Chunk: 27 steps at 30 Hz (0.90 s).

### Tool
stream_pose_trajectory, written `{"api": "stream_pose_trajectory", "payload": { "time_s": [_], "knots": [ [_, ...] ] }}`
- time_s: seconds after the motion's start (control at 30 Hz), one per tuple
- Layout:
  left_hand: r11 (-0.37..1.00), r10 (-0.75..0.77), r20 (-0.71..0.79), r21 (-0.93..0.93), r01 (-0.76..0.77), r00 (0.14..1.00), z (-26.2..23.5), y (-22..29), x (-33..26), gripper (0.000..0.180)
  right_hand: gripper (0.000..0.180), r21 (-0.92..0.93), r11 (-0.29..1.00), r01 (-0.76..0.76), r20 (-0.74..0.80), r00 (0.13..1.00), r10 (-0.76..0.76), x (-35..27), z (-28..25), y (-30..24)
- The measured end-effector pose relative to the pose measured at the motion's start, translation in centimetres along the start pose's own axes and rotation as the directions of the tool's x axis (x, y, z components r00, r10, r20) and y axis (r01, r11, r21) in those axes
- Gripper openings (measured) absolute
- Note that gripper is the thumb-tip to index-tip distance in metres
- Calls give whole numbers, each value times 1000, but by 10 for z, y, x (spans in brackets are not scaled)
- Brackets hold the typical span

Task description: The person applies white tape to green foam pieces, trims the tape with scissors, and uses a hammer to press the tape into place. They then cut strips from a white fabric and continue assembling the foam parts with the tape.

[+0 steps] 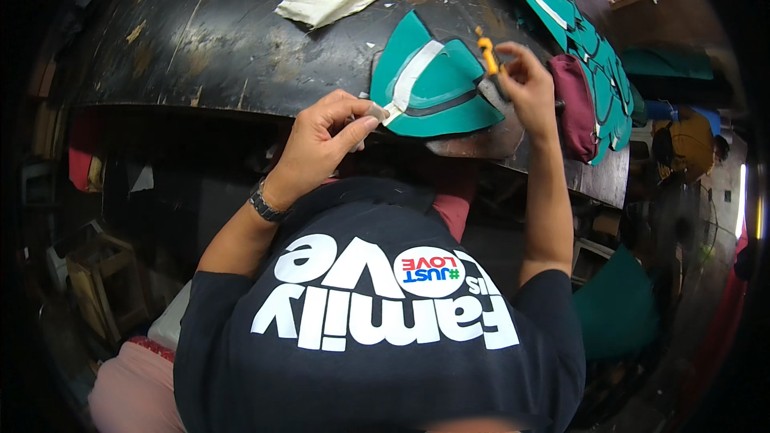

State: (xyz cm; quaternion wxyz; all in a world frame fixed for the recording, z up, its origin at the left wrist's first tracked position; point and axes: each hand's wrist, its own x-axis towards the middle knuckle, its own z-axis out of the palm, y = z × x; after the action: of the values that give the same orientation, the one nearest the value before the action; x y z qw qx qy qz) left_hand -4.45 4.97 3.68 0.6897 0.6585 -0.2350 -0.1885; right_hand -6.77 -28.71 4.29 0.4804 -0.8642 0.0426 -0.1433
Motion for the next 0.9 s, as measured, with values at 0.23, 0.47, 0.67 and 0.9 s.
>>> {"api": "stream_pose_trajectory", "payload": {
  "time_s": [0.23, 0.47, 0.67, 0.9],
  "knots": [
    [997, 65, 149, 38, -71, 987, 32, 26, 31, 36, 25, -726, 675, -132, -123, 990, 62, 72, -25, 69],
    [985, 14, 259, 165, -59, 966, 76, -2, 103, 47, 20, -379, 923, 61, -280, 944, -177, 13, 4, 44],
    [941, -39, 203, 336, -32, 978, 96, -29, 128, 56, 20, -21, 999, -36, -315, 949, 28, -51, 34, 20],
    [911, -10, 202, 405, -74, 979, 98, -37, 132, 59, 22, -110, 993, 40, -301, 951, -72, -51, 39, 18]
  ]
}}
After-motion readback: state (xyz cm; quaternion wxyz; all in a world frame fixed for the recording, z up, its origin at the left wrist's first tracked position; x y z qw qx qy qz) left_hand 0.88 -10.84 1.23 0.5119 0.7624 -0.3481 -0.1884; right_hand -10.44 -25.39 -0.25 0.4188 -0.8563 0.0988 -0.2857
